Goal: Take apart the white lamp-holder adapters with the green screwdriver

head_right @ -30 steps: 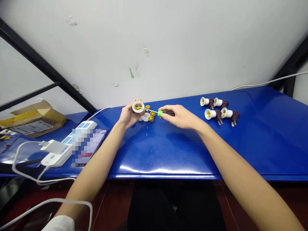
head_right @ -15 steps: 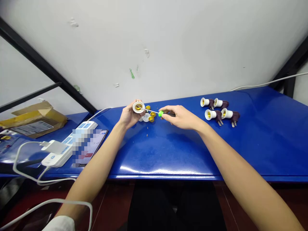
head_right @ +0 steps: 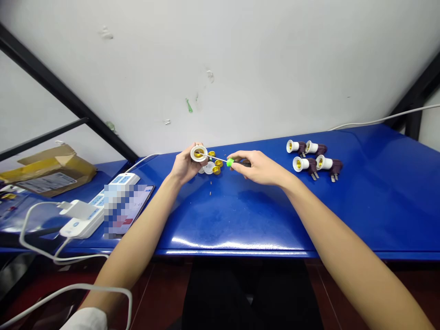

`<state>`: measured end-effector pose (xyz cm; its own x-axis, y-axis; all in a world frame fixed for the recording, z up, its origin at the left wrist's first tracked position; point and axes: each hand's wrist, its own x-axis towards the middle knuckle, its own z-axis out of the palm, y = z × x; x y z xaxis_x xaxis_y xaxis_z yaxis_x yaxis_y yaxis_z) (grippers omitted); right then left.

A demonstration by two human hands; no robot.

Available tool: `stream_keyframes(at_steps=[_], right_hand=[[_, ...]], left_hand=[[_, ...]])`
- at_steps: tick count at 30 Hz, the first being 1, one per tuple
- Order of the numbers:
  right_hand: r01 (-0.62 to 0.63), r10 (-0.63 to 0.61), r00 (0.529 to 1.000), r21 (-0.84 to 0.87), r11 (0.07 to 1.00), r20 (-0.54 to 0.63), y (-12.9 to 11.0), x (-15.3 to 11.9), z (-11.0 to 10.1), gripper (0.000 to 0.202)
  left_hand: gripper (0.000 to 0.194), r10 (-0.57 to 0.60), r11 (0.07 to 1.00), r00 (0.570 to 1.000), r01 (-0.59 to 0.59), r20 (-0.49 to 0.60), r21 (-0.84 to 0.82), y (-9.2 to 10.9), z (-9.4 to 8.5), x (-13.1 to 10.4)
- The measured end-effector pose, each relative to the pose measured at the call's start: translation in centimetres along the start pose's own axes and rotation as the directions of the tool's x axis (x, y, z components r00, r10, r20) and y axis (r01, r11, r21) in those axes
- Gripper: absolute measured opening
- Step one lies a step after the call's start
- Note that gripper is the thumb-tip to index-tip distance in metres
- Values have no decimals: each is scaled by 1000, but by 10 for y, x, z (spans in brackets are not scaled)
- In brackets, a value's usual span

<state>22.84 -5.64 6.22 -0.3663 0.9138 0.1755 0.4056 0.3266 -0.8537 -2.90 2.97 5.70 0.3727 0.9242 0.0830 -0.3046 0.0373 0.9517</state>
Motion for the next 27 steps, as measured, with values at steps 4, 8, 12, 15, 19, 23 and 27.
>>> stream_keyframes(at_steps=[4, 8, 12, 15, 19, 23, 27], right_hand=[[2, -2, 1000, -7, 1000, 0, 0, 0, 0, 53], [1, -1, 1000, -19, 1000, 2, 1, 0, -1, 51], [12, -12, 1000, -22, 1000, 1, 3, 0, -1, 51], [10, -10, 1000, -18, 1000, 4, 2, 0, 0, 51], [-10, 10, 1000, -37, 999, 2, 1, 0, 0, 52], [-40, 38, 999, -102, 994, -18, 1, 1, 0, 53], [19, -25, 999, -215, 976, -24, 4, 3, 2, 43]], left_hand=[[27, 1, 1000, 1000, -1, 7, 7, 1, 1, 0], [28, -21, 1000, 999, 21, -48, -1, 2, 3, 0], [29, -25, 1000, 998, 24, -49, -7, 3, 5, -2], [29, -34, 999, 998, 34, -51, -1, 4, 5, -3], [31, -8, 999, 1000, 9, -29, 42, 2, 5, -3], [29, 91, 989, 993, -82, -73, 124, -4, 4, 2], [25, 185, 966, 965, -143, -187, 215, -10, 1, 7]])
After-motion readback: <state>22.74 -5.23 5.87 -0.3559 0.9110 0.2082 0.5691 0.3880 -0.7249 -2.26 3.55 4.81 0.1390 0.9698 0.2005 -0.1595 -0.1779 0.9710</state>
